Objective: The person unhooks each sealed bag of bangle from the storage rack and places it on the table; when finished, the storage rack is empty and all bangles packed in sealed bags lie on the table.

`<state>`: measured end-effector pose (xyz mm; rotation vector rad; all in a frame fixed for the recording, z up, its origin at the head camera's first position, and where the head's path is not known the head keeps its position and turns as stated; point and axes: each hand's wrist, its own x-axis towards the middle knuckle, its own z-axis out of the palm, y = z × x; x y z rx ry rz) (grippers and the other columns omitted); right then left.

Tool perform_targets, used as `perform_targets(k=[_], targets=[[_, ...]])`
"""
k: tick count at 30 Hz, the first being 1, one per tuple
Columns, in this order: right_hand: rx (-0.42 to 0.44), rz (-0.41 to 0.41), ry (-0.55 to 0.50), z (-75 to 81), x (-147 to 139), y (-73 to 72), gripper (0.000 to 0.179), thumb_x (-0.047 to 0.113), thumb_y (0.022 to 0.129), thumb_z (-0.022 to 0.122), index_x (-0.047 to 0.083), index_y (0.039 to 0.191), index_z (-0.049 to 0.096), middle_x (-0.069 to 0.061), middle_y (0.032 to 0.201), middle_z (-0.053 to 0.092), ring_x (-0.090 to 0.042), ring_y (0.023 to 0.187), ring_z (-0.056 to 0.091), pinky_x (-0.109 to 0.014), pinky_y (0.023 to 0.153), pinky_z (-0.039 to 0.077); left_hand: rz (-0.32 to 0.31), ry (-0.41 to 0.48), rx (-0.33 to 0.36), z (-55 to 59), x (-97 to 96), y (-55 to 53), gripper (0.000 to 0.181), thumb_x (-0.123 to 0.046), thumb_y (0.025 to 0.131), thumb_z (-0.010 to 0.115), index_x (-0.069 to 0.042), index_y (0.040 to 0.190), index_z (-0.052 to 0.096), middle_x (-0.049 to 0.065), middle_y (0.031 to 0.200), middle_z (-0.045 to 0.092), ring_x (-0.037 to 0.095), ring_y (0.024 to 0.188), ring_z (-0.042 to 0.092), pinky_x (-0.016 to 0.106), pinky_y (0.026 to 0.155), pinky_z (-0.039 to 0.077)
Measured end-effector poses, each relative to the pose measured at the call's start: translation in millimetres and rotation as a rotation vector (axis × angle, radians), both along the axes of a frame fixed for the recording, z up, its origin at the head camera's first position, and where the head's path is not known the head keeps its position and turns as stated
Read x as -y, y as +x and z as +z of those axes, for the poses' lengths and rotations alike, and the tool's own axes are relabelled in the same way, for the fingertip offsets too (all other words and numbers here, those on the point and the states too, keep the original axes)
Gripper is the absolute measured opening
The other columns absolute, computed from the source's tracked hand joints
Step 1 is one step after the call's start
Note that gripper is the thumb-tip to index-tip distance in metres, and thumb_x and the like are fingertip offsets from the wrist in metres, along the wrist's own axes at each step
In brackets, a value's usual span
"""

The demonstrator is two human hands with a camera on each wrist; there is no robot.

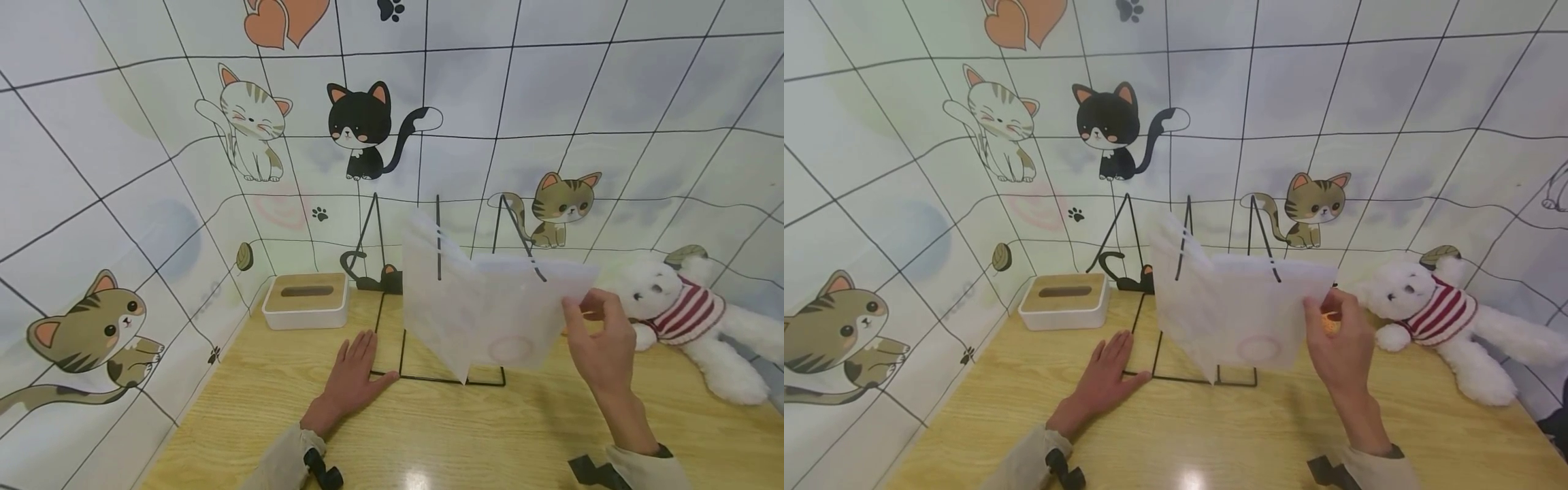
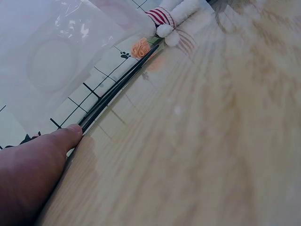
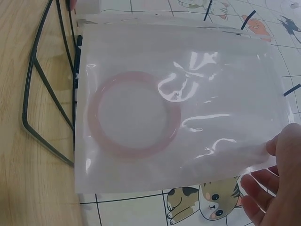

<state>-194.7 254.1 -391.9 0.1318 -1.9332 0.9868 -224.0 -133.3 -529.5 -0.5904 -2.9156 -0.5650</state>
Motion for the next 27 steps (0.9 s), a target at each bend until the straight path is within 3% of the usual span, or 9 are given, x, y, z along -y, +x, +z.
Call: perform_targets(k=[7, 14, 17, 22, 27], targets=[[-0.088, 0.012, 0.001, 2.7, 0, 0.8, 0.021, -0.001, 0.088, 0.070, -0.011, 0.105, 0.066, -0.010, 0.090, 0.063, 0.013, 0.088, 0.052, -0.005, 0.078, 0.041, 0.010, -0.007, -0.003, -0.8, -0.5, -0.5, 0.093, -0.067, 0.096, 0.045, -0.001, 0.158, 0.022, 0.015, 0.165, 0.023, 0.031, 0.155, 0.018, 0.055, 0.124, 0.014], [-0.053, -0.035, -0.048, 5.7, 2, 4.6, 0.031, -0.001, 0.086, 0.074, -0.006, 0.115, 0.065, 0.021, 0.092, 0.056, 0.018, 0.082, 0.055, 0.001, 0.075, 0.043, 0.007, -0.004, 0.002, 1.4, -1.2, 0.8, 0.094, -0.067, 0.096, 0.046, -0.001, 0.158, 0.021, 0.015, 0.165, 0.023, 0.031, 0.155, 0.018, 0.055, 0.124, 0.013], [-0.045, -0.041, -0.073, 7.1, 2, 6.3, 0.035, -0.001, 0.084, 0.075, -0.006, 0.117, 0.064, 0.024, 0.091, 0.055, 0.018, 0.079, 0.055, 0.000, 0.074, 0.044, 0.005, -0.006, 0.000, 1.5, -1.5, 0.7, 0.093, -0.066, 0.096, 0.046, -0.001, 0.158, 0.021, 0.015, 0.165, 0.023, 0.031, 0.155, 0.018, 0.055, 0.124, 0.013], [-0.027, -0.043, -0.079, 9.5, 2, 7.9, 0.028, 0.000, 0.084, 0.075, -0.009, 0.107, 0.063, 0.024, 0.087, 0.055, 0.016, 0.076, 0.054, -0.001, 0.073, 0.044, 0.001, 0.002, 0.000, 1.9, -1.9, 0.4, 0.092, -0.064, 0.096, 0.047, -0.001, 0.158, 0.022, 0.015, 0.165, 0.023, 0.031, 0.155, 0.018, 0.055, 0.124, 0.013], [0.044, 0.008, -0.110, 11.8, 0, 9.8, 0.022, 0.000, 0.086, 0.074, -0.009, 0.100, 0.060, 0.024, 0.085, 0.054, 0.013, 0.077, 0.056, -0.003, 0.073, 0.044, -0.001, 0.016, 0.005, 3.3, -2.2, 2.3, 0.092, -0.063, 0.096, 0.049, 0.000, 0.158, 0.022, 0.016, 0.165, 0.023, 0.032, 0.155, 0.018, 0.056, 0.124, 0.013]])
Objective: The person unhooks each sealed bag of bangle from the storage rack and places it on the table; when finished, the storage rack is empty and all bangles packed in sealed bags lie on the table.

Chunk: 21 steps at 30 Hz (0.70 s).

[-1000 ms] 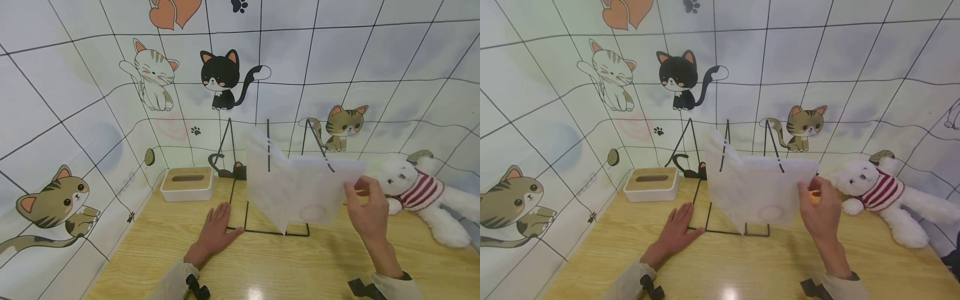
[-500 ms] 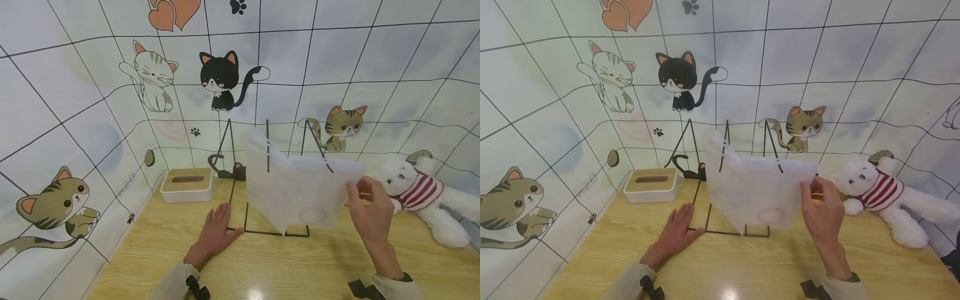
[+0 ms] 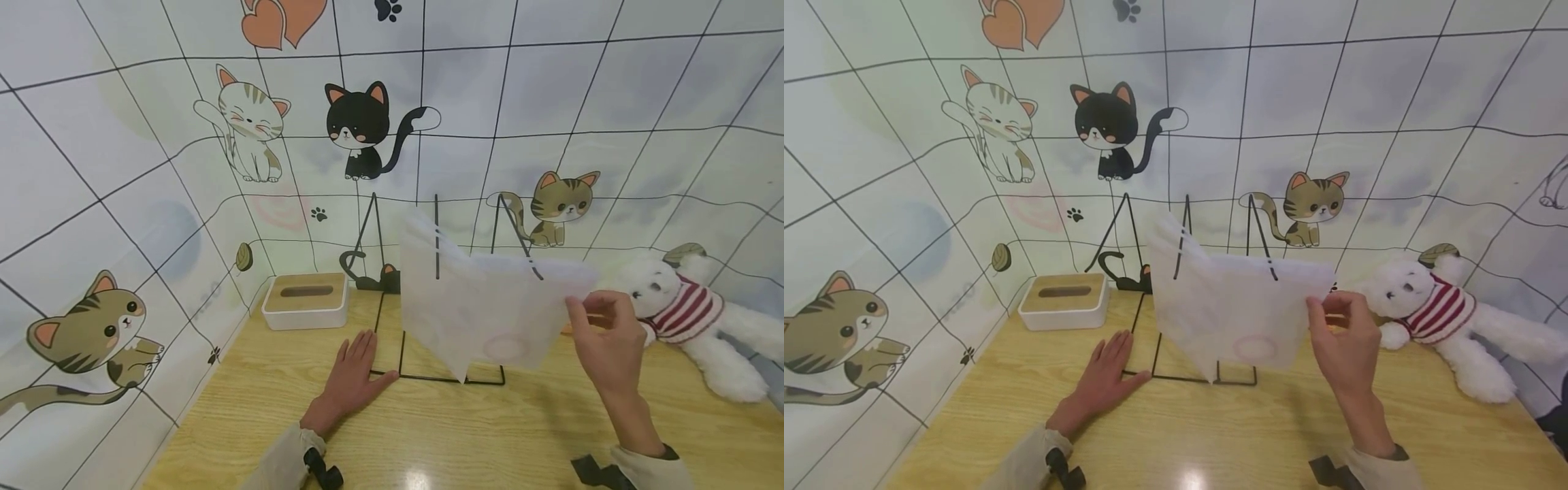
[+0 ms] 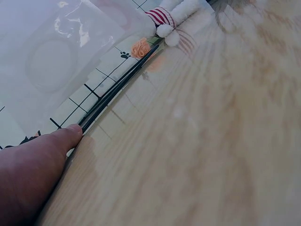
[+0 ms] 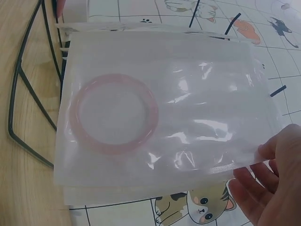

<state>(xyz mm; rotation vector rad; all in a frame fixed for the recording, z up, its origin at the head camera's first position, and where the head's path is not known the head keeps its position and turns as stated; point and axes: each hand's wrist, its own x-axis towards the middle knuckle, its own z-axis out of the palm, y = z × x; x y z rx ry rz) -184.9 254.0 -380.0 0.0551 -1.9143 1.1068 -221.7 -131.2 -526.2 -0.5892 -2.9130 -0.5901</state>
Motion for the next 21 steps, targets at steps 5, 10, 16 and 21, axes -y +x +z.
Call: perform_targets(k=[5, 10, 16, 21], targets=[[0.047, 0.113, -0.097, 1.5, -1.2, 2.0, 0.017, -0.004, 0.089, 0.068, -0.009, 0.099, 0.054, 0.017, 0.076, 0.058, 0.007, 0.074, 0.061, -0.007, 0.067, 0.045, 0.000, 0.009, -0.004, -1.1, 0.6, -0.2, 0.093, -0.063, 0.095, 0.050, 0.000, 0.157, 0.023, 0.016, 0.165, 0.024, 0.032, 0.154, 0.019, 0.056, 0.123, 0.013], [0.037, 0.301, -0.215, 3.2, -3.3, 3.4, 0.016, -0.010, 0.091, 0.062, 0.000, 0.096, 0.050, 0.008, 0.066, 0.058, -0.001, 0.056, 0.053, -0.017, 0.053, 0.038, 0.000, -0.004, -0.010, -4.1, 1.1, -2.5, 0.093, -0.065, 0.096, 0.048, -0.001, 0.158, 0.022, 0.015, 0.165, 0.024, 0.032, 0.154, 0.020, 0.055, 0.123, 0.014], [0.031, 0.527, -0.279, 6.6, -3.5, 4.4, 0.017, -0.009, 0.095, 0.056, -0.002, 0.111, 0.057, 0.003, 0.097, 0.073, -0.004, 0.088, 0.070, -0.013, 0.074, 0.052, 0.003, -0.015, 0.002, -1.3, 0.8, -1.8, 0.093, -0.066, 0.096, 0.046, -0.002, 0.159, 0.020, 0.014, 0.166, 0.022, 0.030, 0.155, 0.018, 0.054, 0.124, 0.013], [0.053, 0.489, -0.191, 7.7, -0.7, 5.3, 0.025, -0.004, 0.100, 0.052, -0.009, 0.123, 0.058, 0.004, 0.109, 0.070, -0.003, 0.096, 0.068, -0.012, 0.080, 0.052, 0.002, -0.014, 0.001, -1.6, 0.7, -1.8, 0.094, -0.066, 0.096, 0.046, -0.002, 0.159, 0.020, 0.014, 0.166, 0.023, 0.031, 0.155, 0.018, 0.055, 0.124, 0.014]])
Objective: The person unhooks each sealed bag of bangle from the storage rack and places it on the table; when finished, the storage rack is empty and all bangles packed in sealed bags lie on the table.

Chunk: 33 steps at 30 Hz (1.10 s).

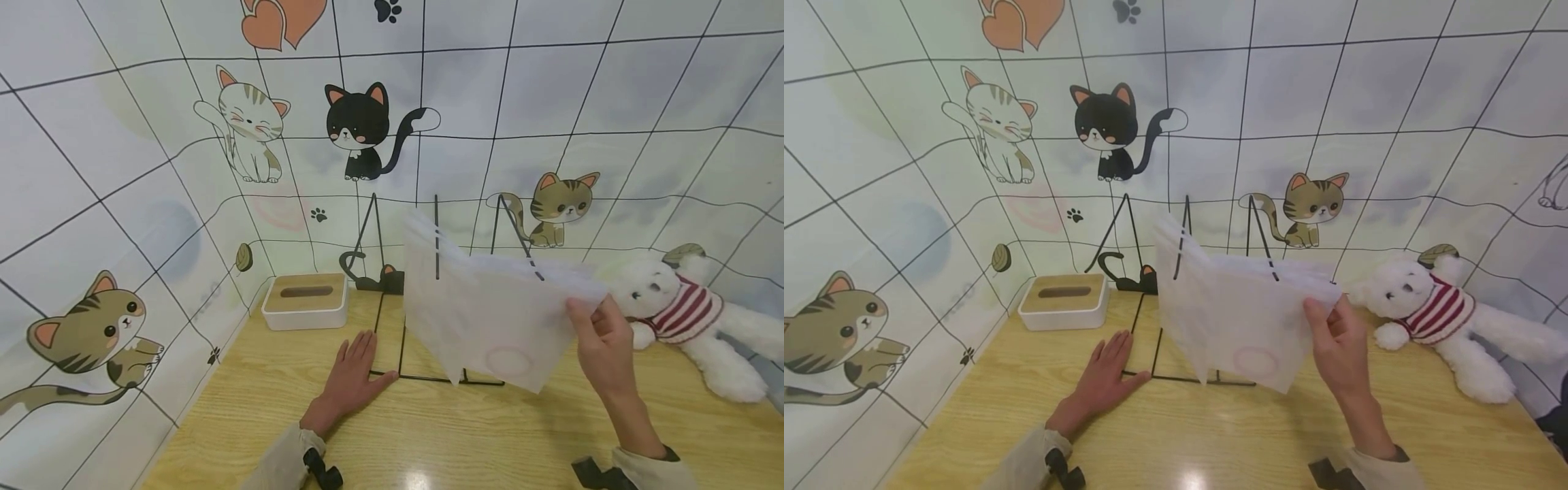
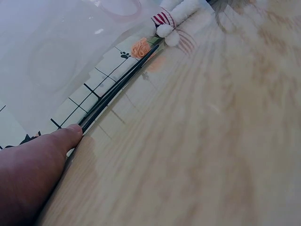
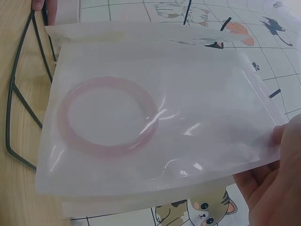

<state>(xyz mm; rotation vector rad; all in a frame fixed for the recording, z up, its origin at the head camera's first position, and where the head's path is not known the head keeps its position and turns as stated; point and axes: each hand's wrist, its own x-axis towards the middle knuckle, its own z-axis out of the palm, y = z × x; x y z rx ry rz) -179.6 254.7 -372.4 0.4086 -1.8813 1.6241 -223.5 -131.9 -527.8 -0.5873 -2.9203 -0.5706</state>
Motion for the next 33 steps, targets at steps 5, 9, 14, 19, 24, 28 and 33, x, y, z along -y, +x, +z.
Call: perform_targets(k=[5, 9, 14, 19, 24, 28, 33], targets=[[-0.041, -0.025, 0.051, -1.2, 1, 0.1, 0.025, -0.004, 0.101, 0.048, -0.013, 0.124, 0.054, 0.006, 0.114, 0.068, -0.004, 0.100, 0.065, -0.012, 0.083, 0.051, 0.007, -0.011, -0.002, -2.4, 0.2, -0.6, 0.095, -0.068, 0.095, 0.045, -0.001, 0.158, 0.020, 0.014, 0.165, 0.023, 0.031, 0.155, 0.019, 0.055, 0.123, 0.014], [-0.136, -0.018, 0.051, -2.3, 3, -2.0, 0.024, -0.005, 0.102, 0.044, -0.017, 0.121, 0.052, 0.004, 0.113, 0.068, -0.006, 0.099, 0.064, -0.014, 0.083, 0.049, 0.011, -0.009, -0.005, -3.5, 1.1, -1.0, 0.095, -0.068, 0.095, 0.044, -0.002, 0.158, 0.021, 0.015, 0.165, 0.023, 0.031, 0.154, 0.019, 0.056, 0.123, 0.014], [-0.146, -0.178, 0.102, -3.0, 6, -1.5, 0.017, 0.001, 0.104, 0.044, -0.004, 0.107, 0.060, 0.013, 0.085, 0.056, -0.002, 0.077, 0.050, -0.015, 0.068, 0.040, 0.013, -0.016, -0.003, -2.5, 0.9, -1.2, 0.094, -0.068, 0.095, 0.044, -0.003, 0.159, 0.020, 0.014, 0.166, 0.022, 0.030, 0.155, 0.018, 0.055, 0.124, 0.013], [-0.115, -0.280, 0.103, -4.7, 9, 0.7, 0.014, 0.005, 0.104, 0.046, 0.006, 0.099, 0.059, 0.010, 0.073, 0.041, -0.005, 0.066, 0.036, -0.019, 0.060, 0.029, 0.010, -0.016, 0.007, -0.8, 0.0, -0.6, 0.095, -0.068, 0.095, 0.044, -0.003, 0.159, 0.019, 0.013, 0.166, 0.022, 0.029, 0.155, 0.017, 0.054, 0.124, 0.013], [-0.127, -0.290, 0.097, -8.7, 9, 0.6, 0.013, 0.002, 0.104, 0.045, -0.001, 0.099, 0.056, 0.013, 0.076, 0.044, -0.004, 0.067, 0.036, -0.019, 0.059, 0.028, 0.006, -0.017, 0.004, -2.1, 0.2, -0.9, 0.094, -0.068, 0.096, 0.045, -0.003, 0.159, 0.019, 0.013, 0.166, 0.022, 0.029, 0.155, 0.017, 0.054, 0.124, 0.013], [-0.138, -0.275, 0.096, -10.1, 9, 0.8, 0.013, 0.000, 0.104, 0.044, -0.007, 0.100, 0.054, 0.013, 0.079, 0.047, -0.003, 0.069, 0.037, -0.018, 0.059, 0.029, 0.002, -0.014, 0.002, -2.7, 0.7, -0.4, 0.094, -0.066, 0.096, 0.046, -0.002, 0.159, 0.020, 0.014, 0.166, 0.022, 0.030, 0.155, 0.017, 0.054, 0.124, 0.013], [-0.140, -0.278, 0.097, -6.7, 12, 3.5, 0.018, 0.003, 0.104, 0.043, -0.013, 0.096, 0.049, 0.012, 0.073, 0.039, -0.004, 0.066, 0.033, -0.020, 0.059, 0.026, 0.000, -0.005, 0.000, -2.2, 1.2, 0.1, 0.094, -0.066, 0.095, 0.046, -0.002, 0.159, 0.020, 0.014, 0.166, 0.022, 0.030, 0.155, 0.017, 0.054, 0.124, 0.013]])
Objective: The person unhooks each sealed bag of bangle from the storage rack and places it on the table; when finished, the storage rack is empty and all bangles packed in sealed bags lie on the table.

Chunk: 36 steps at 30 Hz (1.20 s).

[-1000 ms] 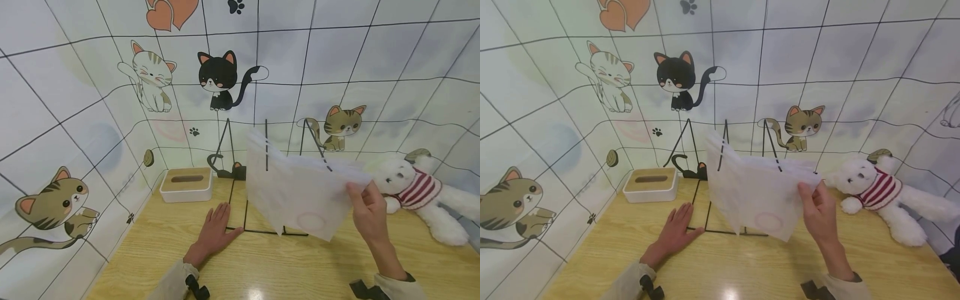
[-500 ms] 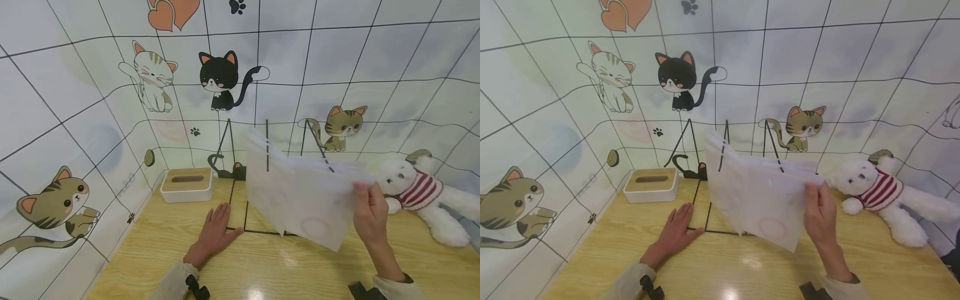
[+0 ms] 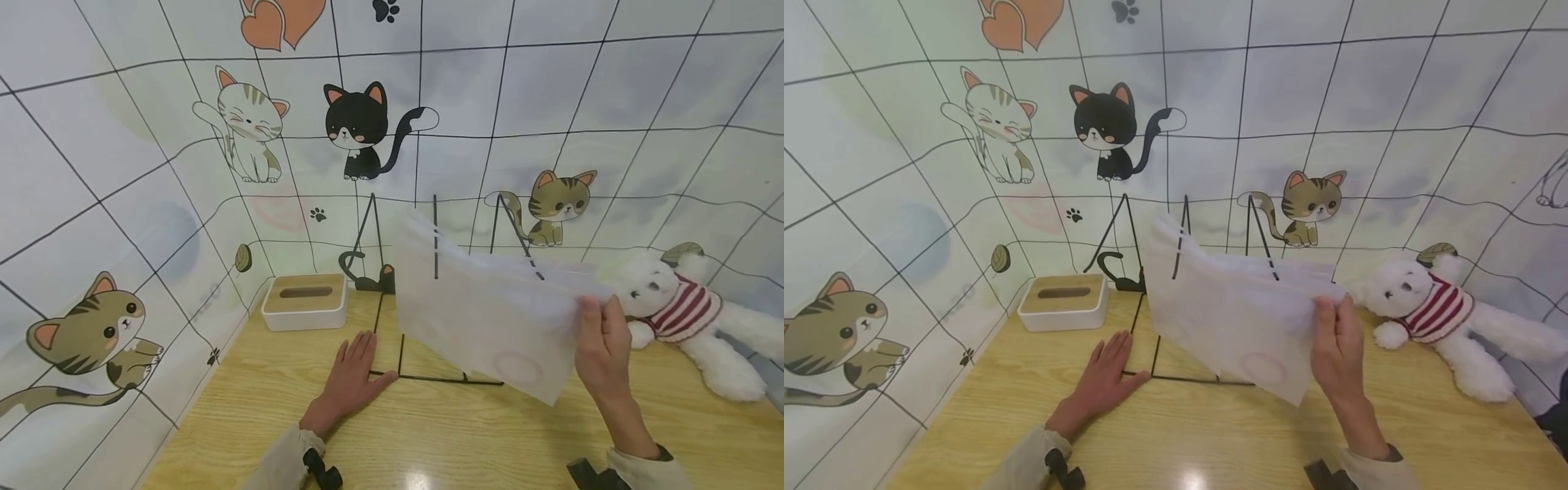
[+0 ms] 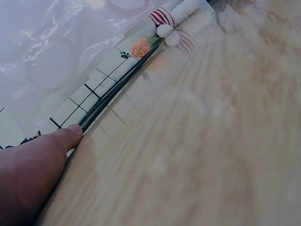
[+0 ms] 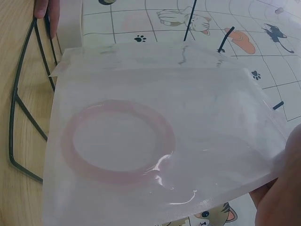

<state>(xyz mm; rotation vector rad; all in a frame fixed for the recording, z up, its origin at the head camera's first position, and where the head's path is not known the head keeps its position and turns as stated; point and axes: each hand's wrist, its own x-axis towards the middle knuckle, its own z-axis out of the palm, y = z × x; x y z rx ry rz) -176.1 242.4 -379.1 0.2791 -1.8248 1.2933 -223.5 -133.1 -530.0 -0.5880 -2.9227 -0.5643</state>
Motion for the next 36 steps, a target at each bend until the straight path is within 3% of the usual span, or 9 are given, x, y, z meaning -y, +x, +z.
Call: perform_targets(k=[5, 12, 24, 36], targets=[[-0.013, -0.014, -0.012, 3.2, 2.6, 1.9, 0.023, 0.004, 0.105, 0.044, -0.014, 0.092, 0.046, 0.012, 0.070, 0.032, -0.005, 0.062, 0.029, -0.022, 0.057, 0.023, -0.002, 0.008, 0.000, 0.4, 0.3, 0.0, 0.094, -0.066, 0.095, 0.047, -0.002, 0.159, 0.020, 0.014, 0.166, 0.022, 0.030, 0.155, 0.017, 0.055, 0.124, 0.012], [-0.063, -0.013, -0.018, -0.8, 2.3, 2.1, 0.018, 0.002, 0.103, 0.046, -0.010, 0.090, 0.051, 0.009, 0.069, 0.033, -0.005, 0.062, 0.030, -0.022, 0.056, 0.022, -0.004, 0.005, -0.001, -2.5, 1.6, -0.3, 0.094, -0.065, 0.095, 0.048, -0.002, 0.159, 0.019, 0.014, 0.166, 0.022, 0.030, 0.155, 0.017, 0.055, 0.124, 0.012], [-0.095, -0.025, -0.023, -2.3, 2.7, 3.7, 0.024, -0.001, 0.102, 0.047, -0.016, 0.084, 0.042, 0.011, 0.065, 0.031, -0.002, 0.058, 0.028, -0.022, 0.053, 0.020, -0.008, -0.010, -0.007, -0.6, 1.4, 0.7, 0.094, -0.066, 0.096, 0.047, -0.002, 0.159, 0.020, 0.014, 0.166, 0.022, 0.029, 0.155, 0.017, 0.055, 0.124, 0.012], [-0.145, 0.016, -0.047, 0.7, 3.0, 4.9, 0.023, -0.003, 0.101, 0.045, -0.019, 0.085, 0.043, 0.010, 0.067, 0.034, -0.004, 0.060, 0.029, -0.022, 0.055, 0.021, -0.003, -0.010, -0.005, -0.6, 1.6, 0.1, 0.094, -0.067, 0.095, 0.046, -0.002, 0.159, 0.021, 0.013, 0.166, 0.022, 0.030, 0.155, 0.017, 0.054, 0.124, 0.012]])
